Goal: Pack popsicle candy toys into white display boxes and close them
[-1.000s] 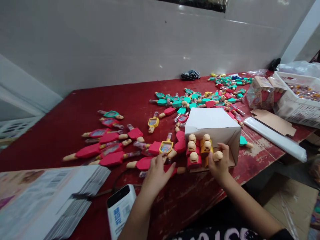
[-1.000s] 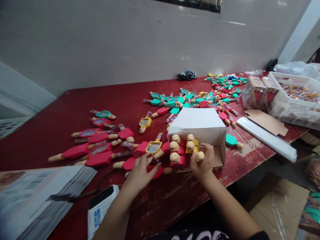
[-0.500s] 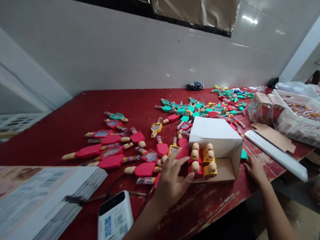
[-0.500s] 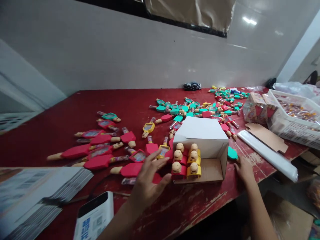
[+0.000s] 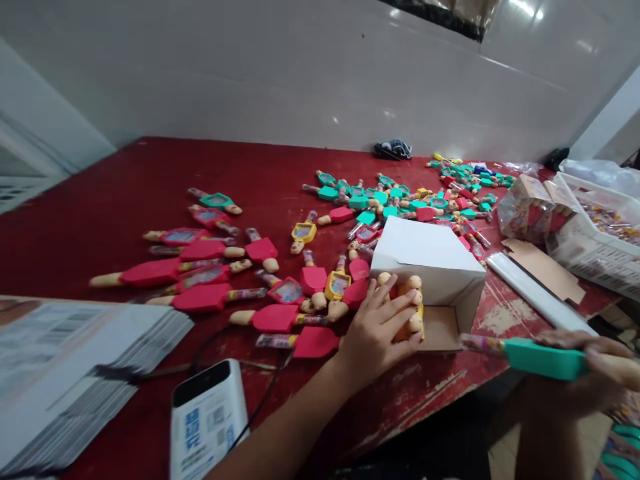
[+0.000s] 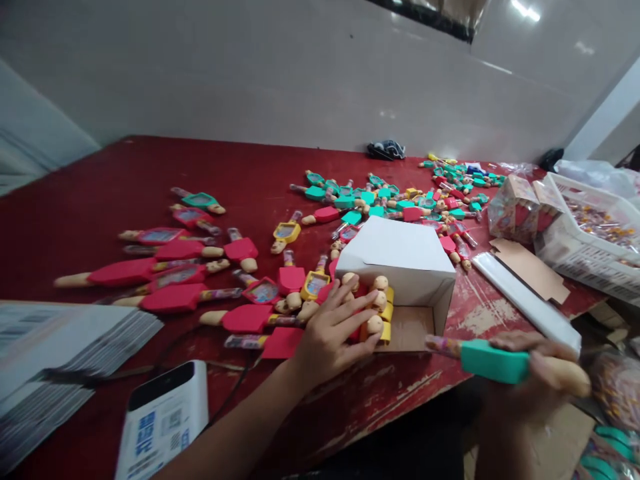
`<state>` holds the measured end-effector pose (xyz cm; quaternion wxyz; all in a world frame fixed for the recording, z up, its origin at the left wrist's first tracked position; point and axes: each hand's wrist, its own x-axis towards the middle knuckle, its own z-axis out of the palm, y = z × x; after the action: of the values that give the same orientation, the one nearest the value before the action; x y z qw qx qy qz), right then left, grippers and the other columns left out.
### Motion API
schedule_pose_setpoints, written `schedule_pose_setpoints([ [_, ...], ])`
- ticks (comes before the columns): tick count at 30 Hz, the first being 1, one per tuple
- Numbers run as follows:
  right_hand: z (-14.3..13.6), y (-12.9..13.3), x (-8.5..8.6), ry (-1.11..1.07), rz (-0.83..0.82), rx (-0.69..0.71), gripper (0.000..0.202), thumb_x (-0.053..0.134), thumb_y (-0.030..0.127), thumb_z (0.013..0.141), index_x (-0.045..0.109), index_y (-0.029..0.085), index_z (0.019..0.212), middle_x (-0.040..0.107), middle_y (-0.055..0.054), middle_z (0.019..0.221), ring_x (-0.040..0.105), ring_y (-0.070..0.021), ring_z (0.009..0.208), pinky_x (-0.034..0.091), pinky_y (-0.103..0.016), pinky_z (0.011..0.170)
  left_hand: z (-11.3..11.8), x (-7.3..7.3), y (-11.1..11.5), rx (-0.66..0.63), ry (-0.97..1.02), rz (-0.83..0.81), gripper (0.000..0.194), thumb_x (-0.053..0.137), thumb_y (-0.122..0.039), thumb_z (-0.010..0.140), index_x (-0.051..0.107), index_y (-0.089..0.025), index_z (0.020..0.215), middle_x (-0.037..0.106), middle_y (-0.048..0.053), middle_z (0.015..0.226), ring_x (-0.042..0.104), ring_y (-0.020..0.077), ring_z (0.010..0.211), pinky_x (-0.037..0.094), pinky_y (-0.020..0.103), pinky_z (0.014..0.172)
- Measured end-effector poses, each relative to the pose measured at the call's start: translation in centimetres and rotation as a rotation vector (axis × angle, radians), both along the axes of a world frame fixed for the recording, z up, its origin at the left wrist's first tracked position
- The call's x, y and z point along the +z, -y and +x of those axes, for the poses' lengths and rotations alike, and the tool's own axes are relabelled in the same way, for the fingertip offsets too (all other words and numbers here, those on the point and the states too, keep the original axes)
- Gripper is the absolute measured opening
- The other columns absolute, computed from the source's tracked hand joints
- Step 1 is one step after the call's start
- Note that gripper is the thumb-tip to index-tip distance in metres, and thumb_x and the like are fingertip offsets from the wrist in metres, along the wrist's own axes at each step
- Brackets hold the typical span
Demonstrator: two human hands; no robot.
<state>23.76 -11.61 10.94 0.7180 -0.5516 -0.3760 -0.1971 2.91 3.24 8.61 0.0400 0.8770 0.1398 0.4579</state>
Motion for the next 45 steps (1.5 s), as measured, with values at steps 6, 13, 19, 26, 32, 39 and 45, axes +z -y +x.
schedule_pose_setpoints([
  [6,-4.0,-6.7,-5.2,0.078,-0.073,0.21,0.017,0.055,0.016,0.081,0.038,0.021,0.081,0.053,0.005,0.066,0.058,-0.0129,0.056,0.052,-0.028,0.054,0.2,-0.1,0.1,0.025,0.041,0.056,0.029,0.061,-0.02,0.082,0.064,-0.018,0.11,0.064,0.007,0.114,0.039,0.0319,0.131,0.045,0.049,0.101],
  [13,-3.7,-9.5,-5.2,0.218,-0.33,-0.049,0.013,0.055,0.017,0.077,0.042,0.02,0.075,0.043,0.005,0.061,0.045,-0.0089,0.048,0.041,-0.02,0.045,0.1,0.0,-0.1,-0.025,0.043,0.032,0.022,0.061,-0.022,0.082,0.066,-0.017,0.103,0.065,0.006,0.113,0.047,0.0318,0.122,0.047,0.049,0.098],
  [19,-3.8,-10.7,-6.3,0.245,-0.405,-0.046,0.01,0.051,0.025,0.08,0.043,0.02,0.085,0.049,0.004,0.06,0.048,-0.0114,0.046,0.039,-0.022,0.044,0.3,0.0,0.1,-0.024,0.055,0.008,0.021,0.06,-0.021,0.083,0.066,-0.017,0.103,0.065,0.005,0.112,0.049,0.0314,0.12,0.044,0.051,0.101],
  [26,-2.9,-11.2,-8.8,0.295,-0.436,0.005,0.014,0.048,0.029,0.084,0.042,0.018,0.09,0.051,0.003,0.059,0.048,-0.0117,0.044,0.037,-0.021,0.042,0.4,-0.1,-0.1,-0.034,0.034,-0.015,0.023,0.059,-0.023,0.085,0.066,-0.018,0.107,0.065,0.004,0.114,0.045,0.0296,0.124,0.044,0.049,0.103],
  [32,-2.6,-8.4,-8.4,0.37,-0.432,-0.027,0.039,0.052,0.045,0.086,0.049,0.015,0.11,0.059,-0.011,0.096,0.057,-0.0225,0.09,0.05,-0.038,0.078,-1.3,-1.3,0.3,-0.026,0.076,-0.237,0.035,0.054,-0.031,0.089,0.055,-0.024,0.123,0.037,0.008,0.145,0.035,0.0267,0.135,0.038,0.043,0.11],
  [39,5.2,-4.1,-12.8,0.035,-0.661,-0.413,0.067,0.021,0.054,0.088,0.037,0.001,0.127,0.044,-0.026,0.119,0.042,-0.0345,0.116,0.036,-0.052,0.097,-0.5,-4.4,-5.0,0.13,0.552,-1.18,0.047,0.041,-0.054,0.089,0.046,-0.023,0.124,0.05,0.01,0.132,0.05,0.0224,0.122,0.047,0.036,0.099],
  [45,8.5,-6.0,-15.4,0.017,-1.167,-0.383,0.059,0.04,0.046,0.081,0.053,0.004,0.12,0.05,-0.026,0.121,0.046,-0.0403,0.113,0.033,-0.056,0.098,4.7,-5.1,-17.2,0.385,0.487,-1.158,0.037,0.056,-0.038,0.081,0.044,-0.017,0.11,0.056,0.011,0.111,0.062,0.0187,0.093,0.053,0.029,0.077],
])
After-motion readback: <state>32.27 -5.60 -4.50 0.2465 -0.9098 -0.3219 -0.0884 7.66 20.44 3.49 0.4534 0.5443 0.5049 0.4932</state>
